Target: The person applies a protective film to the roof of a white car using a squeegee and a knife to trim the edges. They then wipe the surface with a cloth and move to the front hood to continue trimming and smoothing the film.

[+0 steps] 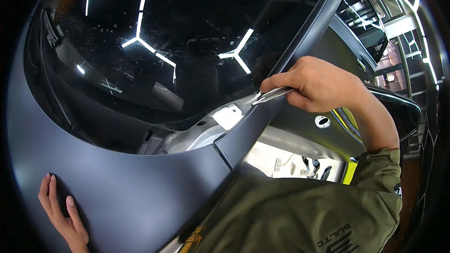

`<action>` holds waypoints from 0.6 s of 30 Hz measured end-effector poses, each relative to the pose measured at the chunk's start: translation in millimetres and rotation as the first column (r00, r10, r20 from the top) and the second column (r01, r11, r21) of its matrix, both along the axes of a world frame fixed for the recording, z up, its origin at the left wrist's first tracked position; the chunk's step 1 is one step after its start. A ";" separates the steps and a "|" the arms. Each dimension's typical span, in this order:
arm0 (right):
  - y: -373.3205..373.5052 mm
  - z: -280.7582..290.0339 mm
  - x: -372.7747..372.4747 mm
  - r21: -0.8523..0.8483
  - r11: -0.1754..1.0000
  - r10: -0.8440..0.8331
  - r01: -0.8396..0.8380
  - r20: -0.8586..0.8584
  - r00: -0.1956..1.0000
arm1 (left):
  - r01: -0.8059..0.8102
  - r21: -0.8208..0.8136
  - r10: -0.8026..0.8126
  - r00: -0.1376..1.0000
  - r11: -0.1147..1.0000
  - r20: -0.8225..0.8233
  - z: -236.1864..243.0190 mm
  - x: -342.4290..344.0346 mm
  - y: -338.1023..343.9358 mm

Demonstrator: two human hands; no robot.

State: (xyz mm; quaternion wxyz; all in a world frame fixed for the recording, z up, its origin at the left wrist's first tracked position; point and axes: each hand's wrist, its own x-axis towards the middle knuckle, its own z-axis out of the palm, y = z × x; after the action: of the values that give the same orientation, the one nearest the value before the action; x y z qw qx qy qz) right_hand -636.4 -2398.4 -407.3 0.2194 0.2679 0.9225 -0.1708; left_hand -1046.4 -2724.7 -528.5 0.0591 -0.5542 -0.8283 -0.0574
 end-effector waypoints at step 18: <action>-12.1 5.0 10.1 -0.010 0.927 -0.365 0.375 -0.256 0.895 | 0.041 0.012 -0.040 0.999 0.999 -0.007 -6.3 -12.2 -6.7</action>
State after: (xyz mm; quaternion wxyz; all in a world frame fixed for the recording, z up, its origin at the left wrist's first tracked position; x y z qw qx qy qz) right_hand -626.3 -2410.5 -402.3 0.0578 0.4185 0.8783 -0.2240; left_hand -1058.6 -2731.4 -534.8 0.0640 -0.5707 -0.8163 -0.0618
